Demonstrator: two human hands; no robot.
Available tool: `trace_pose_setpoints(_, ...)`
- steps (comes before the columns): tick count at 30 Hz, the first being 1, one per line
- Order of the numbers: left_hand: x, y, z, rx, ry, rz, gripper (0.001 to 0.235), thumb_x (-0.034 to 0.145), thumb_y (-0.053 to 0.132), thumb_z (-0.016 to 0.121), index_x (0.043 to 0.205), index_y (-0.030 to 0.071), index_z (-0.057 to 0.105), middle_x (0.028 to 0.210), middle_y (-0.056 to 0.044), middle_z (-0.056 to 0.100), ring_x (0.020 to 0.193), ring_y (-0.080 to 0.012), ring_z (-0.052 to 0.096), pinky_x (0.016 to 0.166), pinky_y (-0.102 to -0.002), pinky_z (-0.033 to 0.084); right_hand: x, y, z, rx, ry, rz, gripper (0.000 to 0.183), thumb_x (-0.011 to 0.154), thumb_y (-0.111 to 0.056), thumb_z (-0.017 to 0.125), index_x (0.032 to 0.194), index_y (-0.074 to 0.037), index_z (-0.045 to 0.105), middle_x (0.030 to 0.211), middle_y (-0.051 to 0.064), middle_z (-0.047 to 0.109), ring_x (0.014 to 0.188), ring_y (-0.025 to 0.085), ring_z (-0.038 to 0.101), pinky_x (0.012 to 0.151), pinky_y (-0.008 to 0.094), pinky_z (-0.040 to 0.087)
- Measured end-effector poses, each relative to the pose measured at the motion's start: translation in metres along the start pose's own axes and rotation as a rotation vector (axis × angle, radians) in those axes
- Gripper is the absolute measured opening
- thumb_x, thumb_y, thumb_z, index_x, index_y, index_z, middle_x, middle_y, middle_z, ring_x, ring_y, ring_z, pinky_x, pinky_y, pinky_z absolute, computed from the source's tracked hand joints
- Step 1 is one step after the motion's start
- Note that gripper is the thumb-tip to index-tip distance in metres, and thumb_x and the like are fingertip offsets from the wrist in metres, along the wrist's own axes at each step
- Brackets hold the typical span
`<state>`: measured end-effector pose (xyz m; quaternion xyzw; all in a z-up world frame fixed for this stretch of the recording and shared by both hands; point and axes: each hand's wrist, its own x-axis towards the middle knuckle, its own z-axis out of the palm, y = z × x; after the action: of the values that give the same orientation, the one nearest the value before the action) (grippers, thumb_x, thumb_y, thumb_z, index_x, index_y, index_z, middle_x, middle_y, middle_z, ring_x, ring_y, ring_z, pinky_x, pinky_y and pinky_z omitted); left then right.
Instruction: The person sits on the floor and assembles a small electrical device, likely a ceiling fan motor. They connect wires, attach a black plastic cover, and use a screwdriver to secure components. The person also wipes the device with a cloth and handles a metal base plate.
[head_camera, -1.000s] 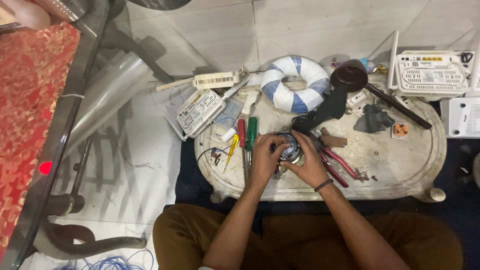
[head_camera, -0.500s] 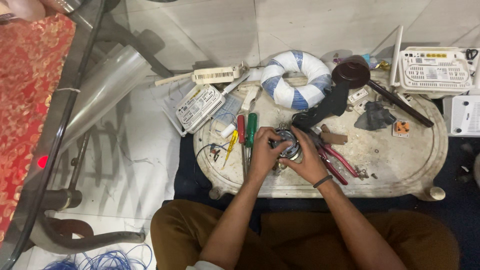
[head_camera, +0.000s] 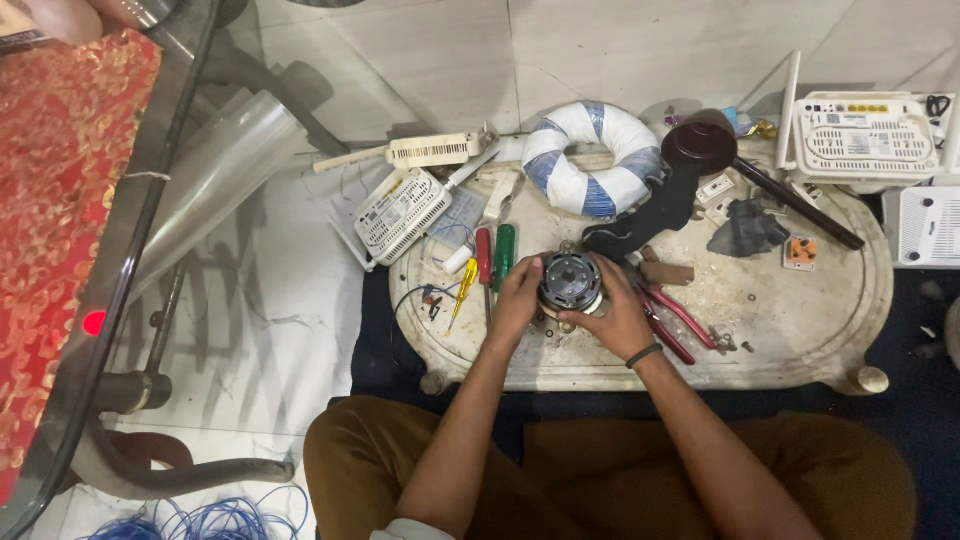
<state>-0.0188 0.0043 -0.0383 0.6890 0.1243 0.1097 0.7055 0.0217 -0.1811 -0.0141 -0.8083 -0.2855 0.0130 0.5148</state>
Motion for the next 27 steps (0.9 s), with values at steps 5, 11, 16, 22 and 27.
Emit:
trace_pose_setpoints(5, 0.002, -0.007, -0.001, -0.091, -0.029, -0.028, 0.037, 0.106, 0.024, 0.053, 0.13, -0.001, 0.066, 0.12, -0.01, 0.072, 0.111, -0.0165, 0.063, 0.1, -0.029, 0.047, -0.001, -0.002, 0.001, 0.099, 0.018, 0.026, 0.099, 0.06, -0.024, 0.097, 0.146, -0.003, 0.052, 0.151, 0.017, 0.051, 0.14, 0.03, 0.051, 0.114, 0.041, 0.044)
trace_pose_setpoints(11, 0.004, -0.015, -0.001, -0.186, 0.053, -0.131, 0.044, 0.101, 0.03, 0.059, 0.134, 0.002, 0.062, 0.127, -0.011, 0.067, 0.12, -0.0181, 0.06, 0.106, -0.03, 0.043, 0.001, 0.001, 0.004, 0.144, 0.001, 0.086, 0.1, 0.061, -0.024, 0.096, 0.147, -0.003, 0.05, 0.152, 0.016, 0.048, 0.14, 0.029, 0.05, 0.112, 0.039, 0.046)
trace_pose_setpoints(16, 0.003, -0.018, 0.001, -0.148, 0.094, -0.26, 0.056, 0.099, 0.047, 0.058, 0.133, 0.001, 0.063, 0.129, -0.011, 0.066, 0.122, -0.0195, 0.058, 0.109, -0.032, 0.04, 0.001, 0.003, 0.004, 0.114, -0.012, 0.113, 0.1, 0.062, -0.027, 0.096, 0.146, -0.004, 0.05, 0.15, 0.016, 0.05, 0.139, 0.028, 0.051, 0.111, 0.04, 0.049)
trace_pose_setpoints(22, -0.001, -0.015, -0.001, -0.116, 0.052, -0.3, 0.065, 0.099, 0.056, 0.053, 0.132, 0.001, 0.062, 0.13, -0.011, 0.065, 0.124, -0.0199, 0.056, 0.11, -0.032, 0.036, 0.002, 0.004, 0.003, 0.063, -0.048, 0.078, 0.102, 0.065, -0.029, 0.096, 0.149, -0.005, 0.044, 0.15, 0.021, 0.046, 0.142, 0.034, 0.045, 0.114, 0.045, 0.042)
trace_pose_setpoints(27, -0.003, -0.012, -0.001, -0.128, 0.032, -0.332, 0.07, 0.098, 0.059, 0.052, 0.133, 0.0, 0.062, 0.129, -0.013, 0.065, 0.123, -0.0213, 0.055, 0.11, -0.033, 0.036, 0.003, 0.001, 0.001, 0.011, -0.026, 0.036, 0.106, 0.062, -0.03, 0.097, 0.15, -0.004, 0.044, 0.149, 0.02, 0.05, 0.14, 0.034, 0.047, 0.114, 0.045, 0.041)
